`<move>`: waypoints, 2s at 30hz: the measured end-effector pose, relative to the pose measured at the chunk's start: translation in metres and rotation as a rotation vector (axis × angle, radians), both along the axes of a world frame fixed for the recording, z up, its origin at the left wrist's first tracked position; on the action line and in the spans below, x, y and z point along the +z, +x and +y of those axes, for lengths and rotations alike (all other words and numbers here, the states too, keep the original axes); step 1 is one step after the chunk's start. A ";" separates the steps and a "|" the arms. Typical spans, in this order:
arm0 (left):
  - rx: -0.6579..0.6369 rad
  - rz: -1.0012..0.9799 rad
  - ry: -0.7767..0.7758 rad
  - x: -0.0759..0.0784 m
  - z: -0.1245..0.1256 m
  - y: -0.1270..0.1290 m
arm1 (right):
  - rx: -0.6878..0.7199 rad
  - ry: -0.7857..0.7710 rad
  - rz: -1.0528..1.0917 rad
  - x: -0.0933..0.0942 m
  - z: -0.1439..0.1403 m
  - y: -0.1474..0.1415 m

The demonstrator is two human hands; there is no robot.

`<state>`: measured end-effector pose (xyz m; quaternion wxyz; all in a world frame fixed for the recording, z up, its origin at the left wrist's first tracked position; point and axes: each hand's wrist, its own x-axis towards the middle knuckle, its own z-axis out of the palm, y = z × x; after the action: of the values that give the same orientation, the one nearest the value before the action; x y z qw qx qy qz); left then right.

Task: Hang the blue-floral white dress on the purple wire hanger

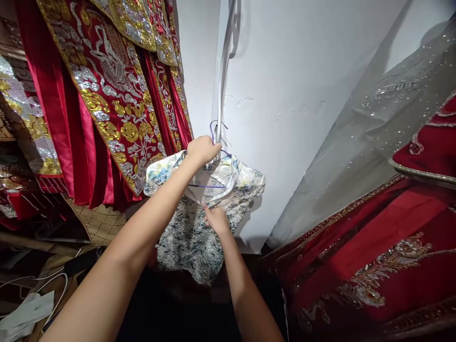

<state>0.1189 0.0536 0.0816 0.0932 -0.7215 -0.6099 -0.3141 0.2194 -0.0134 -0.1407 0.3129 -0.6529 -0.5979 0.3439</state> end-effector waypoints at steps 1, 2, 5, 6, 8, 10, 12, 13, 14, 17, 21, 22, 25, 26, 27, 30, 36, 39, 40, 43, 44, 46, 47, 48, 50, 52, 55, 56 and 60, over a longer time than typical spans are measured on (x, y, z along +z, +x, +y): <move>-0.002 0.005 0.001 -0.001 0.000 0.000 | -0.003 -0.016 -0.003 -0.001 0.001 -0.002; -0.006 0.011 0.004 -0.002 0.000 0.000 | -0.006 -0.027 0.002 -0.004 0.001 -0.003; -0.014 0.018 0.015 -0.005 0.004 0.000 | -0.017 -0.038 0.040 -0.018 -0.008 -0.003; -0.015 0.016 0.017 -0.007 0.006 0.000 | -0.020 -0.035 0.059 -0.023 -0.014 -0.002; -0.018 0.014 0.039 -0.010 0.007 0.000 | -0.025 -0.022 0.102 -0.033 -0.030 0.001; -0.045 -0.010 0.118 -0.017 0.000 -0.003 | -0.033 -0.009 0.147 -0.042 -0.048 0.004; -0.141 -0.090 0.250 -0.033 -0.023 -0.007 | -0.044 -0.003 0.183 -0.049 -0.065 0.006; -0.210 -0.163 0.322 -0.046 -0.040 -0.009 | -0.051 0.000 0.202 -0.051 -0.072 0.006; -0.293 -0.251 0.376 -0.063 -0.060 -0.011 | -0.056 0.006 0.229 -0.053 -0.078 0.007; -0.349 -0.638 0.432 -0.139 -0.126 -0.012 | -0.050 0.033 0.343 -0.053 -0.090 0.010; -0.253 -1.076 0.086 -0.251 -0.183 -0.010 | -0.012 0.060 0.441 -0.046 -0.097 0.013; -0.288 -1.095 -0.024 -0.269 -0.188 -0.009 | -0.003 0.061 0.468 -0.044 -0.098 0.013; -0.385 -1.074 -0.199 -0.287 -0.193 -0.003 | 0.018 0.048 0.582 -0.037 -0.102 0.012; -0.406 -1.059 -0.211 -0.283 -0.192 -0.001 | 0.016 0.047 0.616 -0.035 -0.103 0.012; -0.422 -1.046 -0.212 -0.279 -0.191 0.000 | 0.012 0.048 0.643 -0.034 -0.104 0.012; -0.449 -1.009 -0.221 -0.266 -0.189 0.001 | -0.002 0.066 0.694 -0.033 -0.106 0.013; -0.402 -1.078 -0.243 -0.275 -0.194 0.006 | 0.097 0.133 0.724 -0.038 -0.114 0.022; -0.379 -1.064 -0.213 -0.273 -0.195 0.006 | 0.165 0.185 0.670 -0.040 -0.118 0.025; -0.383 -1.050 -0.202 -0.271 -0.195 0.005 | 0.166 0.209 0.637 -0.039 -0.118 0.025; -0.389 -1.014 -0.170 -0.264 -0.196 0.001 | 0.135 0.276 0.554 -0.035 -0.121 0.024; -0.391 -1.004 -0.166 -0.262 -0.197 -0.001 | 0.129 0.289 0.547 -0.033 -0.123 0.023; -0.396 -0.975 -0.173 -0.258 -0.199 -0.004 | 0.103 0.307 0.542 -0.031 -0.126 0.022; -0.398 -0.956 -0.185 -0.257 -0.200 -0.005 | 0.070 0.325 0.526 -0.030 -0.127 0.021; -0.397 -0.937 -0.196 -0.255 -0.201 -0.006 | 0.027 0.353 0.495 -0.030 -0.129 0.022; -0.399 -0.902 -0.217 -0.252 -0.203 -0.005 | -0.064 0.433 0.403 -0.029 -0.131 0.025; -0.418 -0.870 -0.237 -0.247 -0.207 -0.003 | -0.124 0.522 0.322 -0.024 -0.128 0.029; -0.479 -0.834 -0.280 -0.238 -0.218 0.003 | -0.203 0.652 0.293 0.000 -0.111 0.037; -0.504 -0.827 -0.300 -0.235 -0.223 0.004 | -0.226 0.700 0.296 0.013 -0.100 0.039; -0.559 -0.793 -0.359 -0.226 -0.239 0.002 | -0.181 0.920 0.226 0.081 -0.041 0.044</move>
<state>0.1213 -0.1850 -0.1449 -0.3580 -0.6868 -0.4267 -0.4669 0.2634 -0.0545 -0.0600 0.6609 -0.4548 -0.5910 0.0840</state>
